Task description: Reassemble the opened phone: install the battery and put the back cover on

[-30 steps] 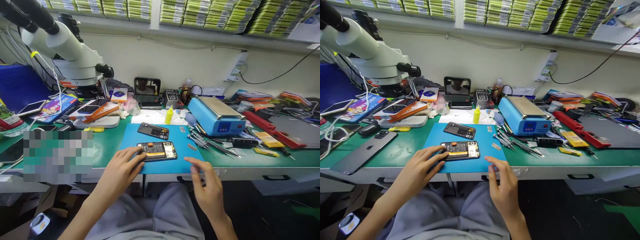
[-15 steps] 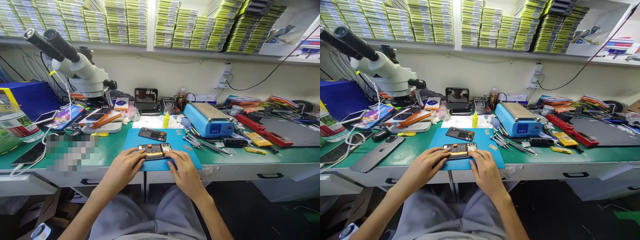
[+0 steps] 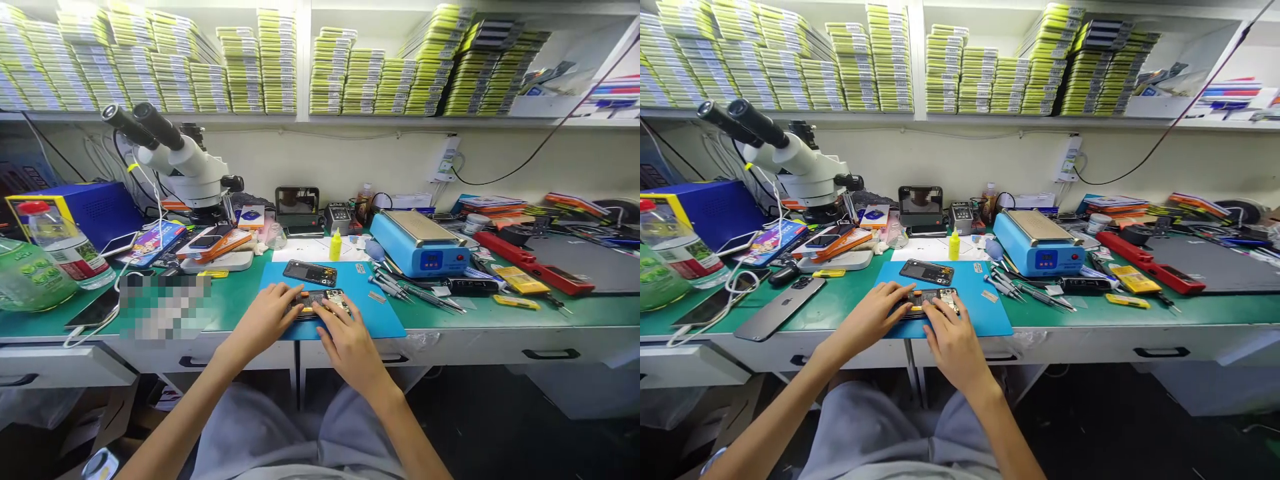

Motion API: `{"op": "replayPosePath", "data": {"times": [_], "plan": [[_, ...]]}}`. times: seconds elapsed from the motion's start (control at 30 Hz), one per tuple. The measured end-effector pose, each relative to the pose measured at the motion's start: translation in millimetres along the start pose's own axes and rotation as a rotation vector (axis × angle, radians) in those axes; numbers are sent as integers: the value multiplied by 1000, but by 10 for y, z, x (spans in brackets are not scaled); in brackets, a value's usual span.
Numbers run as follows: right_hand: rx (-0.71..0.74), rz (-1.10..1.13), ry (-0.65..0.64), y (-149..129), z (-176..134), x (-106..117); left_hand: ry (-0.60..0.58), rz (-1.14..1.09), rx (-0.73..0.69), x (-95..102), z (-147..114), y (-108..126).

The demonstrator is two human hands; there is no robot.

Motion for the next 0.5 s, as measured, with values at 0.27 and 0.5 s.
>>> {"op": "replayPosePath", "data": {"times": [0.27,0.5], "plan": [[-81,-55,110,-121,-647,55,6,103,-82,-114,31,146],[-307,-44,223,-186,-1887,-164,-47,82,-137,-194,183,103]]}}
Point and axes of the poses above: each hand's wrist, its own z-axis towards the middle knuckle, its own x-axis out of the back of the hand, y = z × x, the point moved 8 cm from there along z, towards the middle knuckle, and after that the axes turned 10 degrees about z, right-handed, at the moved point
